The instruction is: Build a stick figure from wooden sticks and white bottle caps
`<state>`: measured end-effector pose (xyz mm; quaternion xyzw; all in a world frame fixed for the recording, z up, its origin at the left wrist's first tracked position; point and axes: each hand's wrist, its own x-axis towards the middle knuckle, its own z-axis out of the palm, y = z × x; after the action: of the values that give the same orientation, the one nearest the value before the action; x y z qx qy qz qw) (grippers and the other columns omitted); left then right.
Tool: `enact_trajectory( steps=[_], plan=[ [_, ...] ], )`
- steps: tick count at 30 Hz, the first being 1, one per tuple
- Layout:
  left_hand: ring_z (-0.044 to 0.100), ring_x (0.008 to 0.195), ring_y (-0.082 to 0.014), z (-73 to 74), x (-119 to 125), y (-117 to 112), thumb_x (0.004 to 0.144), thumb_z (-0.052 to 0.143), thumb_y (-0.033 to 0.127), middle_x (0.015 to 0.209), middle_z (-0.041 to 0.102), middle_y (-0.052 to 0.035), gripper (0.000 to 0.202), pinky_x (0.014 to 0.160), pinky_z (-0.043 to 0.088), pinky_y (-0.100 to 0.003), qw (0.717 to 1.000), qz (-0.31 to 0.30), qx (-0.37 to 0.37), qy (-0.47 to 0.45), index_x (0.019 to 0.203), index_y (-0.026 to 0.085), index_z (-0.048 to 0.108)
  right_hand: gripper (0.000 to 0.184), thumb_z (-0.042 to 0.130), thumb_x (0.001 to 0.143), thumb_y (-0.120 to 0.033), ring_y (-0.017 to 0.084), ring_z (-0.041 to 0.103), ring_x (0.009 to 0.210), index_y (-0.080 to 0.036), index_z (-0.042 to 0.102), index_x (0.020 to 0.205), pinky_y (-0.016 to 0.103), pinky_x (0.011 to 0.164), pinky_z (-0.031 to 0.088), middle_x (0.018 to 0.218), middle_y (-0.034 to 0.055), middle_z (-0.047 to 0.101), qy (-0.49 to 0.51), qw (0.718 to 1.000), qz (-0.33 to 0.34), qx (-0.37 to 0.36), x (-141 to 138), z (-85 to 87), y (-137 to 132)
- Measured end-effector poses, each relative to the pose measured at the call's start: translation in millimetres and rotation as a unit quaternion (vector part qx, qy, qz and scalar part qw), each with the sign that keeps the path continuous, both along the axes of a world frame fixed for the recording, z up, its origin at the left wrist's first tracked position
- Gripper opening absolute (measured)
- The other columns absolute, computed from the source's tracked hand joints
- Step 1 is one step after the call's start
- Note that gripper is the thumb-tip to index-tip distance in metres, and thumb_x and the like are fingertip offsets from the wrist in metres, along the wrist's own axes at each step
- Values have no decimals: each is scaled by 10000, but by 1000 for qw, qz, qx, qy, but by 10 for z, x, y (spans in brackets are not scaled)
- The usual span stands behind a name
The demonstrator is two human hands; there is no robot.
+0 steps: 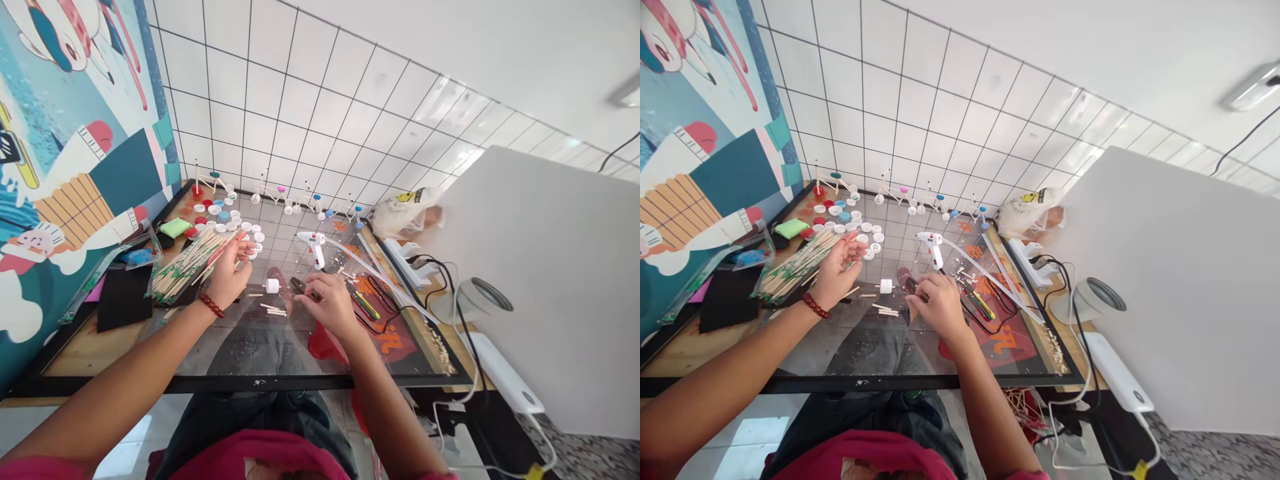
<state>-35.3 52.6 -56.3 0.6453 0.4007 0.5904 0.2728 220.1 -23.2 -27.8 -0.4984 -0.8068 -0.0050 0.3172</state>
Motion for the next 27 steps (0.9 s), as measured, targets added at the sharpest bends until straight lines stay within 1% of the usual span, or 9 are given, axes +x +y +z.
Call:
enact_trajectory(
  steps=[2,5,8,12,15,18,21,23,27],
  plan=[
    [706,1050,-220,41,-10,-50,804,552,91,1172,728,-90,666,966,565,-406,995,-1,31,98,1455,196,462,110,783,880,-273,211,688,931,-211,710,829,341,848,431,1000,45,764,-30,999,7,-23,-25,23,-11],
    [679,1138,-262,96,-5,-145,809,549,66,1204,725,-106,736,1045,523,-457,970,-13,79,229,1520,177,396,25,751,901,-226,215,682,957,-218,729,911,334,840,425,1037,50,767,-93,994,6,-52,-83,87,25],
    [654,1186,-298,116,36,-235,825,612,120,1248,709,-126,815,1057,513,-478,952,-47,84,290,1577,161,300,33,728,915,-215,232,678,989,-217,740,946,344,847,423,1060,60,766,-136,988,-13,-74,-143,169,88],
    [622,1242,-331,70,103,-292,797,717,196,1306,691,-133,944,1087,488,-506,941,-91,53,320,1606,174,231,137,728,922,-271,257,663,1048,-228,735,1052,362,877,434,1115,74,748,-144,985,-36,-86,-183,201,148],
    [662,1166,-306,25,119,-277,828,664,159,1220,730,-113,865,1044,512,-490,940,-95,25,327,1595,178,262,281,742,911,-319,273,643,1097,-240,700,1177,381,911,447,1184,87,723,-145,984,-40,-99,-177,129,166],
    [690,1072,-286,16,98,-231,862,611,153,1133,753,-97,776,978,538,-464,942,-70,4,327,1575,175,306,354,729,912,-301,287,636,1115,-222,667,1251,403,939,465,1211,104,710,-153,980,-41,-124,-155,18,181],
    [705,1024,-288,37,62,-179,859,629,195,1100,759,-91,764,919,548,-439,944,-25,-28,329,1559,162,325,307,631,937,-175,266,635,1124,-191,665,1243,382,959,484,1206,117,705,-140,980,-33,-137,-132,-70,184],
    [716,994,-292,48,45,-154,859,642,246,1094,761,-85,761,869,555,-423,941,-4,-55,334,1550,160,336,312,595,913,-110,251,638,1112,-185,675,1206,357,952,494,1163,112,707,-127,981,-26,-142,-121,-97,166],
    [721,997,-296,45,39,-138,854,647,294,1109,760,-81,764,868,552,-424,938,7,-80,337,1542,157,346,285,615,859,-102,240,655,1026,-199,702,1113,329,886,502,1056,84,714,-114,981,-4,-154,-97,-74,68]
  ],
)
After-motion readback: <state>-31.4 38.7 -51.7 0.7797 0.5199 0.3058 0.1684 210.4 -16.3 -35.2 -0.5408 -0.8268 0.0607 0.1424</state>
